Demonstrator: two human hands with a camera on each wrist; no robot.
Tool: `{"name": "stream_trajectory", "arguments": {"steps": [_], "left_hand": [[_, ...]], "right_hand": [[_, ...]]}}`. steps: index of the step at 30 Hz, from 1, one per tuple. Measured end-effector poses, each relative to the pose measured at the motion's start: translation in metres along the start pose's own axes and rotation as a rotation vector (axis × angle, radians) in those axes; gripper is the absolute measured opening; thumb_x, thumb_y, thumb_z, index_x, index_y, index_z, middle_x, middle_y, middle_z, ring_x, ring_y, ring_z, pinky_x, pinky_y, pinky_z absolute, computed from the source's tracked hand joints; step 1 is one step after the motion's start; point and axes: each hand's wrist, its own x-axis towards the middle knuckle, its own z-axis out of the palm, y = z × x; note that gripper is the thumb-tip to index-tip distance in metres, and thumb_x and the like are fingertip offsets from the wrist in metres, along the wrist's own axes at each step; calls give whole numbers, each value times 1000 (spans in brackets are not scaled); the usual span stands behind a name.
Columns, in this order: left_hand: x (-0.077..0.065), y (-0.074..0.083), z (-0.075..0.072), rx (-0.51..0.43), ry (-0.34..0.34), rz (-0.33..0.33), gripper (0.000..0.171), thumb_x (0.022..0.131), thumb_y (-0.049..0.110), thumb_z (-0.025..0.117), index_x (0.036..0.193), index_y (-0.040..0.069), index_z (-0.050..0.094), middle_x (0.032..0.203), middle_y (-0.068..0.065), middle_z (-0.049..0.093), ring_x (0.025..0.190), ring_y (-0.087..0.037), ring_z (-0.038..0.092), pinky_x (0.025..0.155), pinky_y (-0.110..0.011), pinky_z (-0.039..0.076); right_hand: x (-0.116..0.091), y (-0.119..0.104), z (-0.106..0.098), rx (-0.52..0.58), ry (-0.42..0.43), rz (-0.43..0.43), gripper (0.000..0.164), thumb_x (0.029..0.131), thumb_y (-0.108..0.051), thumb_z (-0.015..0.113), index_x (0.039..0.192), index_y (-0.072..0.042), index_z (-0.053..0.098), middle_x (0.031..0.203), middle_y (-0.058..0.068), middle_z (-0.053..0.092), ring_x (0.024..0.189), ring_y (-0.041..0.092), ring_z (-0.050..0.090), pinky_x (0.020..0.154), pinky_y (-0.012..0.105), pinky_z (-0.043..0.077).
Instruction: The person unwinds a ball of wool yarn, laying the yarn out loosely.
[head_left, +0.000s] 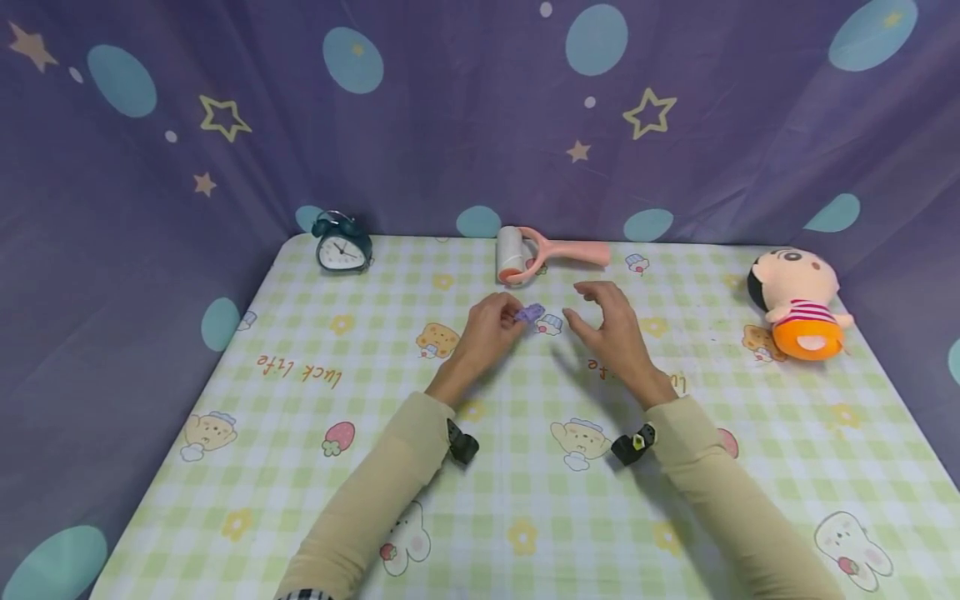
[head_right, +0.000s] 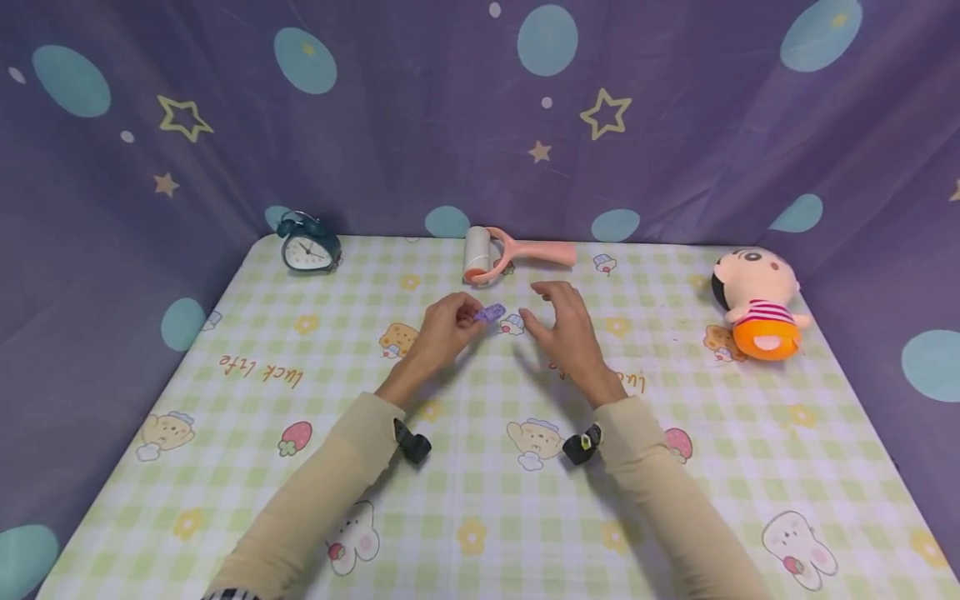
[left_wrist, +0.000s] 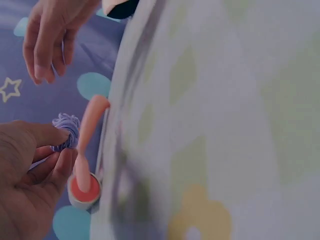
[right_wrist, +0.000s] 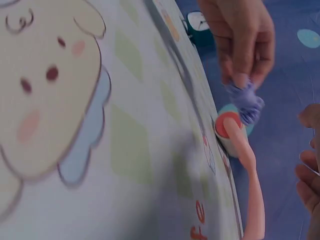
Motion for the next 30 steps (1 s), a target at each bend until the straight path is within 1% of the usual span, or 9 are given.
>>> {"name": "stream_trajectory", "arguments": {"steps": [5, 9, 15, 25, 30], "left_hand": [[0, 9, -3, -53, 20, 49, 16, 86, 8, 70, 100, 3, 63, 95, -8, 63, 82, -15, 63, 75, -18, 54], [-1, 16, -5, -95, 35, 75, 15, 85, 5, 70, 98, 1, 63, 94, -10, 62, 81, -16, 64, 74, -16, 54], [-3, 22, -7, -97, 36, 87, 15, 86, 5, 69, 98, 2, 63, 95, -9, 62, 82, -16, 65, 73, -17, 54], [-4, 27, -8, -79, 27, 130, 11, 86, 4, 68, 96, 2, 63, 93, -8, 61, 81, -15, 64, 73, -19, 55], [-4, 28, -9, -68, 25, 132, 9, 87, 5, 67, 95, 3, 63, 93, -8, 62, 81, -15, 64, 73, -20, 55]], "right_hand": [[0, -7, 8, 25, -11, -15, 32, 85, -10, 73, 113, 0, 61, 108, 14, 61, 98, 26, 58, 90, 37, 49], [1, -12, 12, 48, -8, -35, 25, 85, -8, 72, 107, -1, 64, 105, 13, 62, 96, 26, 58, 87, 36, 49], [3, -17, 18, 56, -11, -63, 15, 85, -8, 71, 99, -3, 67, 101, 10, 63, 95, 25, 57, 87, 37, 47], [5, -23, 24, 59, -7, -65, 10, 87, -10, 71, 93, -3, 68, 96, 9, 62, 94, 24, 57, 85, 35, 47], [5, -24, 25, 65, -8, -56, 7, 87, -8, 70, 92, -3, 68, 94, 9, 62, 92, 24, 57, 85, 35, 47]]}}
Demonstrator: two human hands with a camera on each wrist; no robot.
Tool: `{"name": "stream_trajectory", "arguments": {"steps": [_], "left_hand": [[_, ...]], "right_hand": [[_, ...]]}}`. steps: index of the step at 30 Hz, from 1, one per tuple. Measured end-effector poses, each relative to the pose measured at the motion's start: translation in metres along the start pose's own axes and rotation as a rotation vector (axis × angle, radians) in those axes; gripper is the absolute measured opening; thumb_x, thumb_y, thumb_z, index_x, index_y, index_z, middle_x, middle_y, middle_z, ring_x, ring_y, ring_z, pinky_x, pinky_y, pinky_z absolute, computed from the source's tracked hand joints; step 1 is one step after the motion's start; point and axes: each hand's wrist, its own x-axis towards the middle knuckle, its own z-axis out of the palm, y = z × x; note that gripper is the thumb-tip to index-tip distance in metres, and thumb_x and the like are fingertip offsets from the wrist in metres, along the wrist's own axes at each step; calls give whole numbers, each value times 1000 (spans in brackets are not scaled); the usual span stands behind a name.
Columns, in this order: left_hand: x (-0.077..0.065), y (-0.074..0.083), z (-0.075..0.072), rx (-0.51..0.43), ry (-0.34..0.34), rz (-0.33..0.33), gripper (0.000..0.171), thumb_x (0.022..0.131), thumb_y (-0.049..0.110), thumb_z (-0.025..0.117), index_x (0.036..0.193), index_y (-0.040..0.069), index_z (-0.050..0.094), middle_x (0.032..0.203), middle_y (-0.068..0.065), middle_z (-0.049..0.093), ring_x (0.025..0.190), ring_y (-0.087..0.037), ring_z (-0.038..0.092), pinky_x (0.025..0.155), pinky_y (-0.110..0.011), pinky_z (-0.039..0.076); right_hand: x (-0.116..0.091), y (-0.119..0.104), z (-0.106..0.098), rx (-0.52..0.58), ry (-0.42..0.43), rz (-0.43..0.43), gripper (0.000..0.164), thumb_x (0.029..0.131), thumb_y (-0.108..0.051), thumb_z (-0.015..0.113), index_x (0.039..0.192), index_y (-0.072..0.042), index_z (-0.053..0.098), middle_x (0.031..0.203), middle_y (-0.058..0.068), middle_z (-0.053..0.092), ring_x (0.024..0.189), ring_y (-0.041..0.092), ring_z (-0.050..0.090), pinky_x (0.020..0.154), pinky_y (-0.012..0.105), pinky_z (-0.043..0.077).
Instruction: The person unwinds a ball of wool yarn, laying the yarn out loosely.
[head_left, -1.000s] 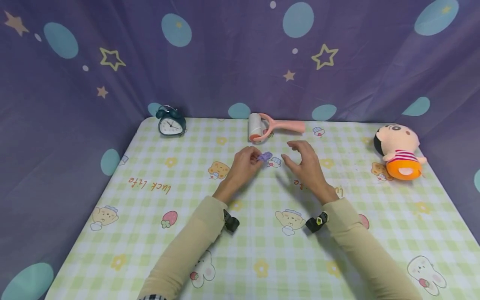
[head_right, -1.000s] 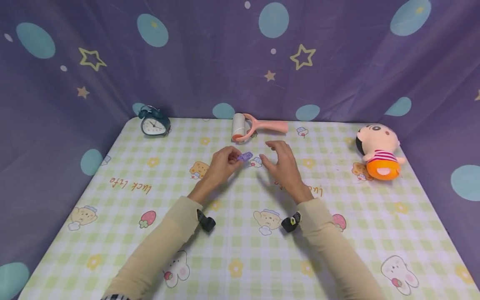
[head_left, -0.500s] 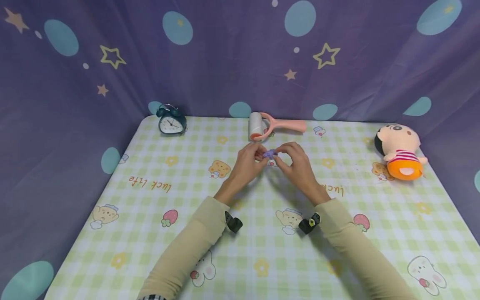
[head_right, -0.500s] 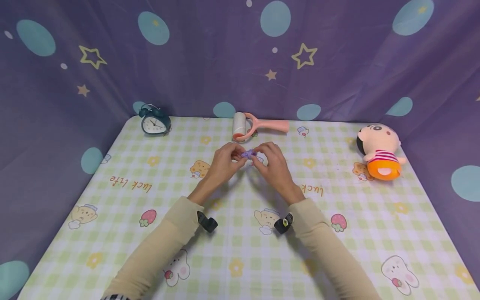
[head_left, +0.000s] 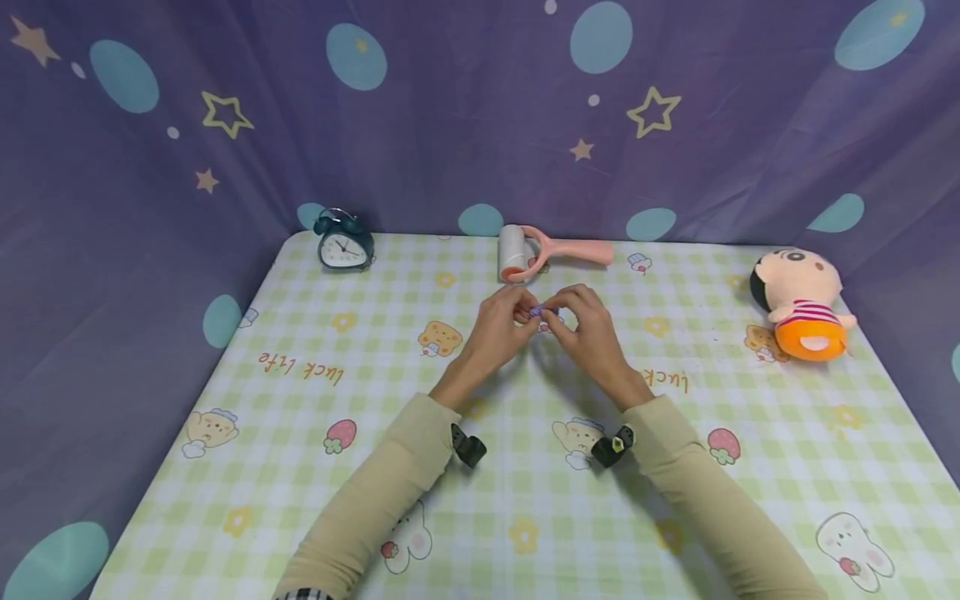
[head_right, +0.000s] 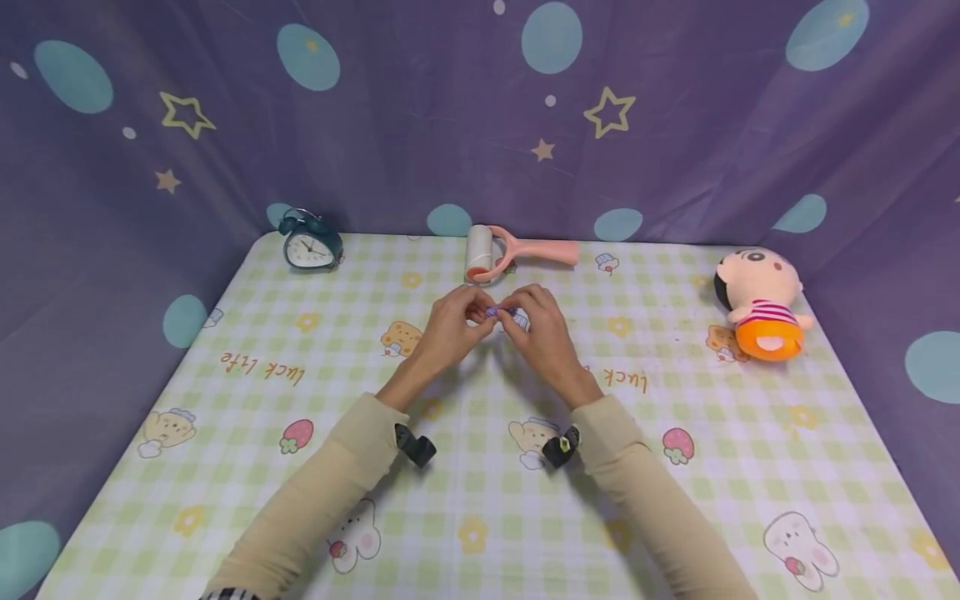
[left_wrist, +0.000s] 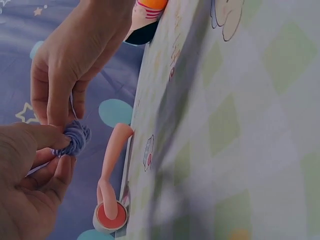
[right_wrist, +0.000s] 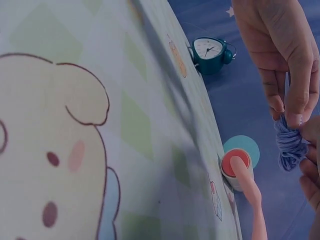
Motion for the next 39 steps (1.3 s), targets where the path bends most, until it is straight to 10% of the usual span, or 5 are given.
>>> {"name": "stream_trajectory", "arguments": {"steps": [15, 27, 39], "left_hand": [[6, -16, -16, -384, -57, -389, 17, 87, 23, 72, 100, 14, 65, 105, -2, 63, 96, -17, 67, 80, -32, 53], [6, -20, -29, -378, -205, -347, 18, 88, 22, 71, 104, 15, 65, 111, 1, 64, 101, -14, 65, 88, -33, 54], [6, -28, -37, -303, -199, -350, 19, 87, 21, 72, 104, 15, 66, 110, -1, 65, 100, -16, 65, 85, -32, 55]], "right_hand": [[1, 6, -10, 43, 98, 83, 9, 89, -9, 67, 89, 0, 67, 94, 10, 63, 90, 23, 60, 84, 30, 50], [4, 11, -20, 51, 175, 156, 8, 88, -7, 67, 89, 1, 65, 91, 13, 64, 87, 22, 59, 82, 21, 47], [5, 18, -29, 32, 245, 185, 9, 87, -6, 68, 88, 2, 65, 88, 15, 64, 85, 22, 57, 82, 18, 45]]}}
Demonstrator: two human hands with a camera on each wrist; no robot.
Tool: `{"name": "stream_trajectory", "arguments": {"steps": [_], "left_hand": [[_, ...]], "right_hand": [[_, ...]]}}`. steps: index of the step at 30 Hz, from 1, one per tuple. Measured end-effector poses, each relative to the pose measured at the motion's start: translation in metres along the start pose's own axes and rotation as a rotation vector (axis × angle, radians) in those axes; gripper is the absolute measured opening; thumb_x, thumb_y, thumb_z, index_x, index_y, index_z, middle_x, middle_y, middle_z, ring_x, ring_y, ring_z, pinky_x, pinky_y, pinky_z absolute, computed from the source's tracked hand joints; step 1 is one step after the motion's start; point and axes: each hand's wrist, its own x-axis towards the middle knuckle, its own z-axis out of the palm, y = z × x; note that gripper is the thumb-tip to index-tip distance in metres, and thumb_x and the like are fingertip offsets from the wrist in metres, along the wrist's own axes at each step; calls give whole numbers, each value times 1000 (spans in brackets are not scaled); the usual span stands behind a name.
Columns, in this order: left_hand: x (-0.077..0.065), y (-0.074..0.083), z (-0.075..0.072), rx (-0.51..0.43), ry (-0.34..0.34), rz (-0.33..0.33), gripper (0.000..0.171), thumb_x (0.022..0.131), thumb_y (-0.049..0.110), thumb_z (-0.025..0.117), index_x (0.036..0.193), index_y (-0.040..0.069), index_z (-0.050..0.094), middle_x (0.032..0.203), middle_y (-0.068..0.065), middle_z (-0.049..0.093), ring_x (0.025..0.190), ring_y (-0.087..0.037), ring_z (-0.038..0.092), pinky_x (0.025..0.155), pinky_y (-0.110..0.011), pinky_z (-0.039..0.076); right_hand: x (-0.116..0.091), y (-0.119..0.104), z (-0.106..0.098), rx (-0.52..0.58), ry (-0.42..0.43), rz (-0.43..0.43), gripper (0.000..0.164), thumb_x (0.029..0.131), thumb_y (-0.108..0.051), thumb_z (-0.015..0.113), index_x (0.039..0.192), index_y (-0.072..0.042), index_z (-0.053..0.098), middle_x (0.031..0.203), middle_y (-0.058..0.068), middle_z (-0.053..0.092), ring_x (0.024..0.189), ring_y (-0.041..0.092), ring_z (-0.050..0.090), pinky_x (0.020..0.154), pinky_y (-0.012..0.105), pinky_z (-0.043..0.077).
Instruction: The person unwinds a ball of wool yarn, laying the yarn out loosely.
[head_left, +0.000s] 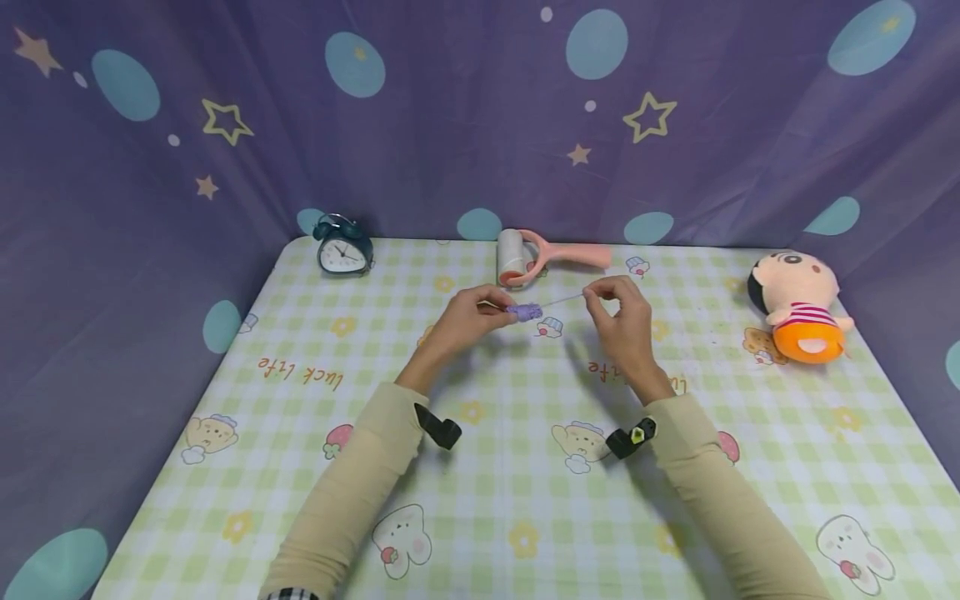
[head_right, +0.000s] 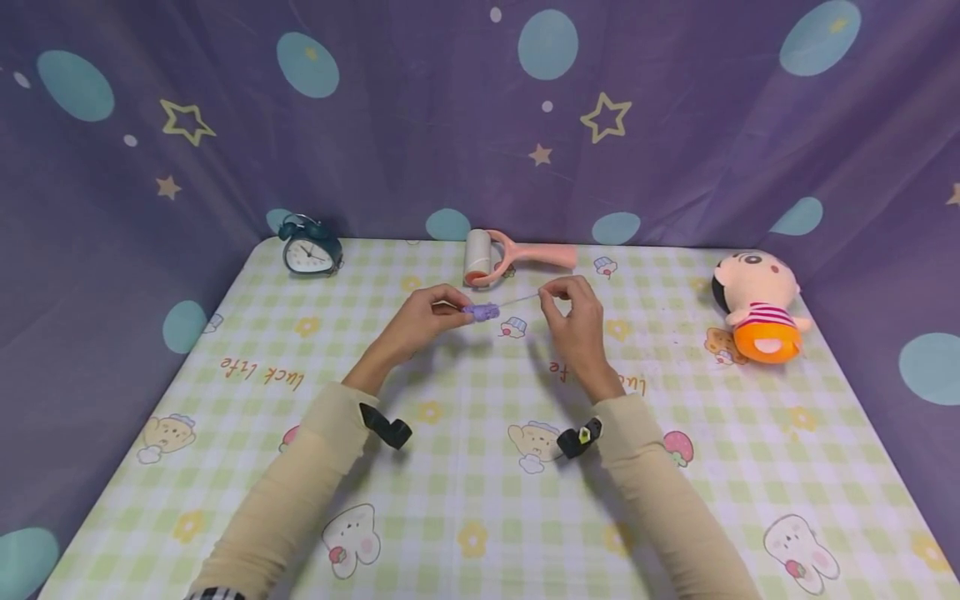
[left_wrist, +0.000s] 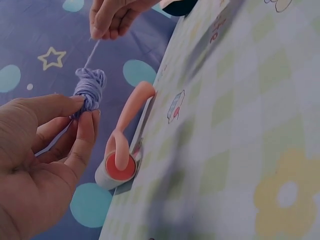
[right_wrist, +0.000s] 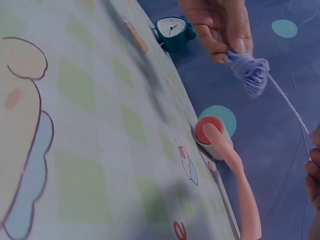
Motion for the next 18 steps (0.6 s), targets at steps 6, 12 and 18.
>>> {"name": "stream_trajectory", "arguments": {"steps": [6, 12, 18], "left_hand": [[2, -4, -4, -29, 29, -9, 18, 87, 21, 71, 102, 13, 65, 108, -4, 65, 100, -17, 66, 86, -34, 54], [0, -5, -8, -129, 77, -33, 18, 88, 21, 71, 101, 12, 64, 108, -5, 62, 99, -20, 64, 94, -47, 50], [-2, -8, -16, -141, 58, -35, 18, 88, 24, 70, 103, 14, 65, 108, -5, 63, 97, -19, 64, 94, -53, 47]], "right_hand": [[0, 1, -3, 1, 0, 22, 9, 87, -5, 68, 88, 3, 65, 88, 15, 63, 85, 21, 57, 82, 18, 45], [0, 4, -6, -7, 12, 36, 10, 88, -7, 67, 89, 3, 66, 89, 15, 64, 85, 22, 58, 82, 19, 45], [3, 12, -14, -20, 63, 22, 8, 88, -4, 66, 88, 4, 66, 86, 16, 64, 82, 22, 57, 94, 28, 47]]}}
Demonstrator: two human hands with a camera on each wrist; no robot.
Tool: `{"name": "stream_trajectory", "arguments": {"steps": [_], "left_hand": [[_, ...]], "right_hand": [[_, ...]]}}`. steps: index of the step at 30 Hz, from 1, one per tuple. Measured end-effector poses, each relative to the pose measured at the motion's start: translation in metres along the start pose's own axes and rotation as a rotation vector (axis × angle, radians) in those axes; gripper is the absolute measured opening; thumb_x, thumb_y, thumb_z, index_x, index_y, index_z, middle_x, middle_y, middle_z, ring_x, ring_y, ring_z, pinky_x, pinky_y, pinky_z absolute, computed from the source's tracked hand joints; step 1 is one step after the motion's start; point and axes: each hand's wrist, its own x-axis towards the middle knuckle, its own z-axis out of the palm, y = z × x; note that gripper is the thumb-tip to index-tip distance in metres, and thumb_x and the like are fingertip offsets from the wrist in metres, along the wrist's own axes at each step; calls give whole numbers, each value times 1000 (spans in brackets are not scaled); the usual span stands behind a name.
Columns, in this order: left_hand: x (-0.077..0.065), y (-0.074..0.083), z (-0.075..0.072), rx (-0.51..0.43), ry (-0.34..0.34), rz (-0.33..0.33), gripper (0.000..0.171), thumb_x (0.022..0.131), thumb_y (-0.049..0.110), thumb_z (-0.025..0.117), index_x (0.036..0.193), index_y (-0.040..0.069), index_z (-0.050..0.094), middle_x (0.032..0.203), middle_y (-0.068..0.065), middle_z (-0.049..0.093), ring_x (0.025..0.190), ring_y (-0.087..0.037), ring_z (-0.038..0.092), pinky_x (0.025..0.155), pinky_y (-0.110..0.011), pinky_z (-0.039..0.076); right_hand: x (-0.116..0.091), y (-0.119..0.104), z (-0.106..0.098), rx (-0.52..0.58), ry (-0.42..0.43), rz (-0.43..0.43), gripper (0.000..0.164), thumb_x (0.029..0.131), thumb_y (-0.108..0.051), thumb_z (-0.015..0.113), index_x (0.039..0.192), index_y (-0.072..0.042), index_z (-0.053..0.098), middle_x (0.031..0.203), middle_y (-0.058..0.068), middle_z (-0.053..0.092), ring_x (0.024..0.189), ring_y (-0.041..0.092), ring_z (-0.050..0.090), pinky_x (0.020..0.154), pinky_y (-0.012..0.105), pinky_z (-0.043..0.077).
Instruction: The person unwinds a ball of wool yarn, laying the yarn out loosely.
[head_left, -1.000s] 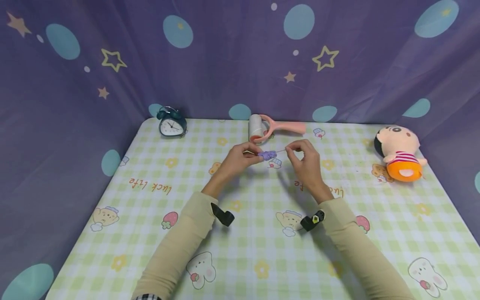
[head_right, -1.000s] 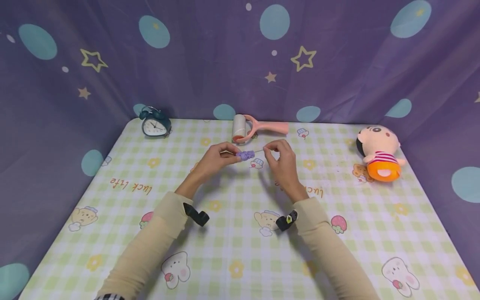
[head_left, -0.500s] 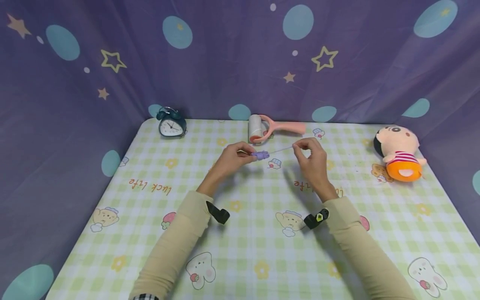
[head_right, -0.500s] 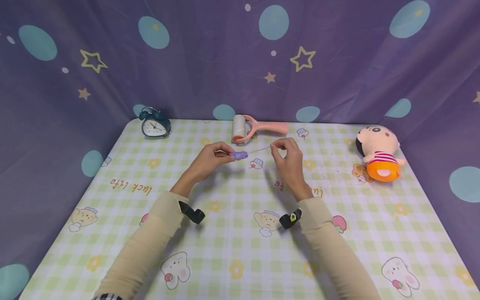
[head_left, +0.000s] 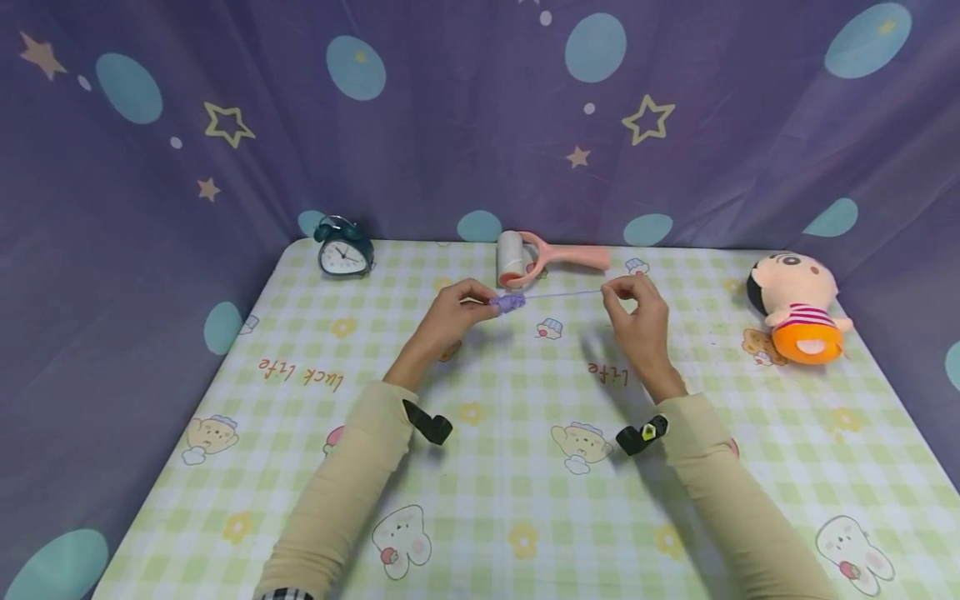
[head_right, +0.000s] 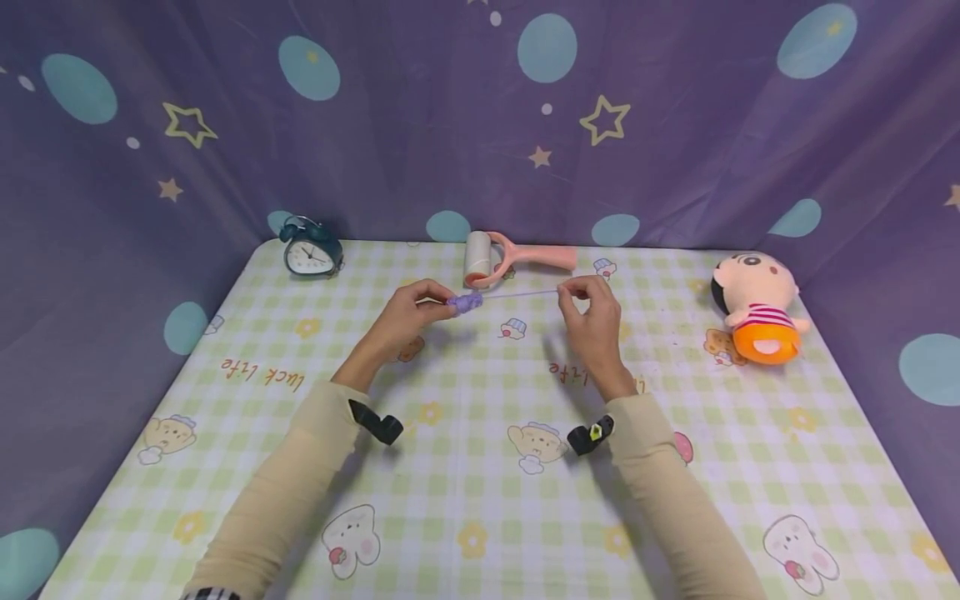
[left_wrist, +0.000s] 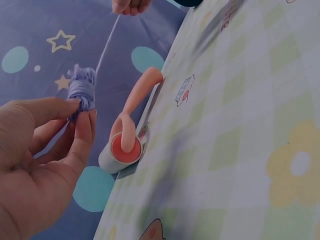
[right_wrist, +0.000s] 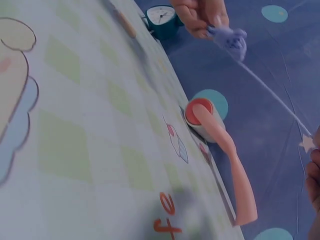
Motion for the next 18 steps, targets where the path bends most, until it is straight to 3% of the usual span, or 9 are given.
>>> {"name": "stream_trajectory", "arguments": {"steps": [6, 8, 10, 11, 14, 18], "left_hand": [[-1, 3, -4, 96, -60, 0, 16, 88, 25, 71, 101, 17, 65, 106, -1, 66, 99, -17, 65, 89, -46, 50], [-2, 4, -5, 131, -71, -3, 16, 88, 25, 70, 101, 18, 65, 106, -1, 67, 97, -16, 65, 81, -41, 52], [-2, 4, -7, 140, -78, -19, 16, 89, 26, 69, 102, 19, 65, 107, -1, 68, 76, -19, 63, 61, -41, 50], [-3, 4, -8, 148, -78, -19, 16, 90, 27, 69, 103, 19, 64, 107, -2, 68, 73, -15, 62, 58, -40, 48], [-5, 3, -12, 107, -85, -46, 17, 91, 26, 66, 105, 18, 63, 109, -5, 67, 44, -16, 41, 42, -50, 32], [-3, 0, -18, 107, -56, -24, 18, 90, 24, 68, 105, 14, 63, 110, -7, 65, 60, -20, 59, 61, -51, 49]], "right_hand": [[4, 4, -10, -13, 21, 66, 12, 89, -8, 66, 91, 4, 67, 88, 15, 63, 83, 14, 57, 81, 17, 46], [6, 4, -13, -11, 31, 90, 13, 90, -9, 65, 93, 4, 67, 89, 15, 63, 83, 8, 55, 81, 15, 45], [7, 6, -16, -13, 43, 105, 14, 90, -10, 65, 94, 4, 67, 91, 15, 63, 83, 1, 54, 81, 15, 45], [8, 6, -18, -16, 50, 110, 15, 91, -10, 65, 94, 4, 67, 92, 15, 64, 82, -2, 53, 81, 15, 45], [9, 11, -22, -24, 77, 122, 17, 91, -12, 65, 94, 4, 68, 92, 15, 64, 82, -7, 51, 81, 14, 45], [11, 18, -31, -24, 104, 145, 18, 91, -15, 64, 94, 3, 68, 91, 7, 63, 80, -7, 52, 81, 14, 45]]}}
